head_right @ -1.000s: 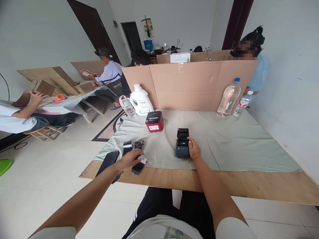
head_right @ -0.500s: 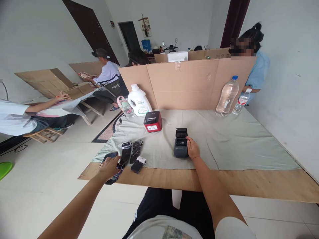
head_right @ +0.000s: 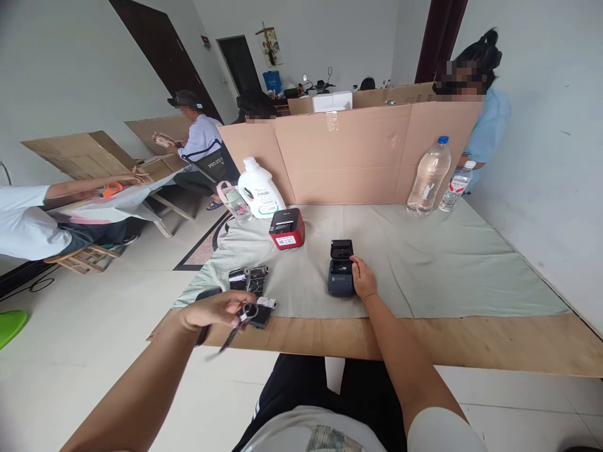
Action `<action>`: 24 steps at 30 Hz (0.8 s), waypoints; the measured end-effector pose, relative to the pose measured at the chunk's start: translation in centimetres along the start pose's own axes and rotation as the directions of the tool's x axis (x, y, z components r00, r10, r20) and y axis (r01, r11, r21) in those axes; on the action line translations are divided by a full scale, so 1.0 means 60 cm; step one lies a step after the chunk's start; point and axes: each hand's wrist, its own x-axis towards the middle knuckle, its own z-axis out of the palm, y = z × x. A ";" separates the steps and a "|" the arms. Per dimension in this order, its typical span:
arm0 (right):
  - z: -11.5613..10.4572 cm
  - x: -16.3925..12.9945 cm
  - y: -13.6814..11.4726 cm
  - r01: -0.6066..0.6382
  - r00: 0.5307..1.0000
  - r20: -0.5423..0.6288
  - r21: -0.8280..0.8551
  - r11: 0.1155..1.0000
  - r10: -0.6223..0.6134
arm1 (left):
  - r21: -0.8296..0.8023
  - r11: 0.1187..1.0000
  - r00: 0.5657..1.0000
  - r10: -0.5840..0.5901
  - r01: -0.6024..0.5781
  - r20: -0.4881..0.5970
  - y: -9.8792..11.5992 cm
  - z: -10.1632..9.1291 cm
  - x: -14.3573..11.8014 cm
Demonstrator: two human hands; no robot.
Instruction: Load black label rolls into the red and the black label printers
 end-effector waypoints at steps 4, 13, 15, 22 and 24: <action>0.000 0.000 0.001 0.012 1.000 -0.005 0.004 1.000 -0.012 | 0.031 0.995 0.993 0.089 -0.092 0.081 0.059 0.024 0.108; -0.001 0.002 0.006 0.025 1.000 0.011 -0.033 0.999 -0.025 | 0.602 0.786 0.907 0.345 -0.139 -0.242 0.133 0.062 0.359; 0.000 0.003 0.007 0.025 1.000 0.004 -0.035 0.999 -0.025 | 0.741 0.669 0.919 0.322 -0.051 -0.228 0.139 0.067 0.391; 0.000 0.003 0.008 0.026 1.000 0.003 -0.018 1.000 -0.026 | 0.852 0.507 0.933 0.230 0.127 -0.276 0.142 0.072 0.422; 0.000 0.002 0.008 0.024 1.000 0.004 -0.013 1.000 -0.024 | 0.856 0.499 0.933 0.226 0.135 -0.279 0.144 0.072 0.418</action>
